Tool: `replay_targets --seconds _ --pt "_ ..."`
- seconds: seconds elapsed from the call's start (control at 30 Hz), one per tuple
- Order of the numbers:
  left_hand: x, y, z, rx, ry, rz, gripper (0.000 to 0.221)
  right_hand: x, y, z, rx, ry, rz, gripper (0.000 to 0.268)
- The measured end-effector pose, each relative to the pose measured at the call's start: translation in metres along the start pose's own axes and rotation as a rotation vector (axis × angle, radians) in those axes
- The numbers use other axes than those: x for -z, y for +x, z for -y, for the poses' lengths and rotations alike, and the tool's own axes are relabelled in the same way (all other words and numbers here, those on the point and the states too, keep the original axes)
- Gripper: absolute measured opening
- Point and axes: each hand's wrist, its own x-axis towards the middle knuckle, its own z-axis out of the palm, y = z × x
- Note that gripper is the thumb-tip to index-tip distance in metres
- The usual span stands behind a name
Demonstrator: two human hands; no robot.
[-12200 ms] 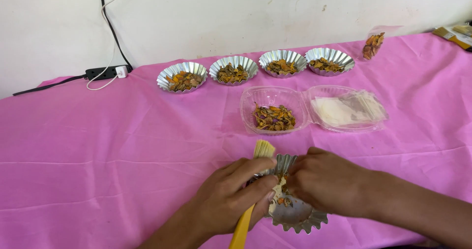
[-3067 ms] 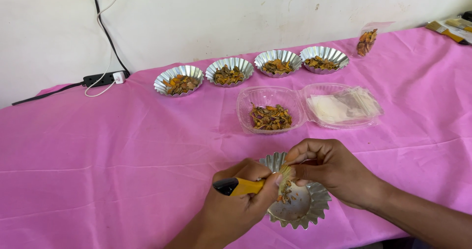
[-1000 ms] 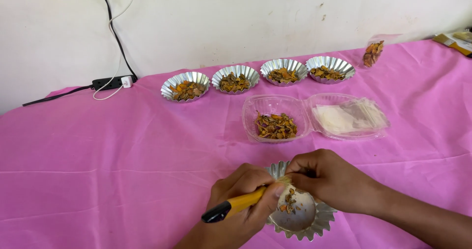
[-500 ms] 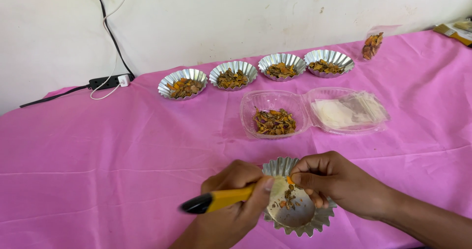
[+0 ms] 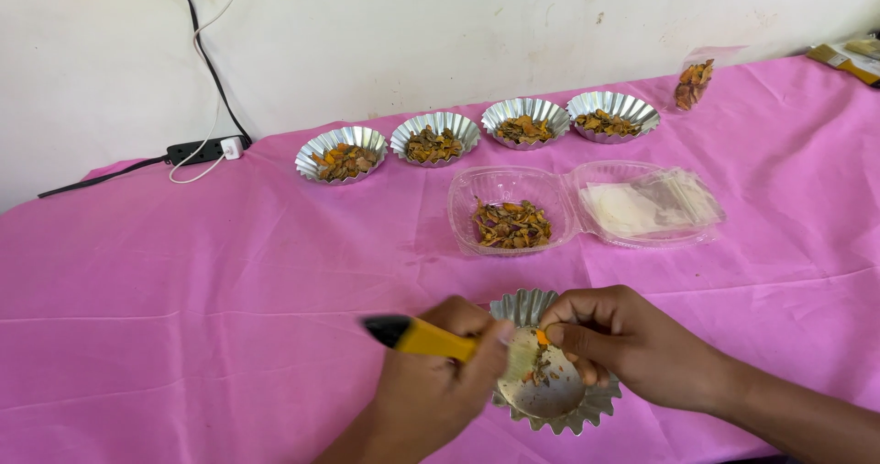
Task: Cleaning small metal cups and sorting small wood components using a brush and hands.
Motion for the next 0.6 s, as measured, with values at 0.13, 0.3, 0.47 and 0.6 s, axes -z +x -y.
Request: replay_targets --seconds 0.13,0.3,0.47,0.6 --pt "0.002 0.002 0.003 0.310 -0.199 -0.253 0.024 -0.003 -0.005 -0.002 0.508 -0.509 -0.160 0.019" --pt "0.005 0.010 0.001 0.652 -0.273 -0.179 0.030 -0.007 -0.007 0.006 1.141 -1.058 -0.228 0.018" --pt "0.006 0.012 0.001 0.560 -0.304 -0.228 0.031 -0.007 -0.008 0.018 1.376 -1.237 -0.217 0.010" --pt "0.007 0.011 0.003 0.620 -0.276 -0.193 0.031 0.000 -0.008 0.011 1.370 -1.276 -0.093 0.019"
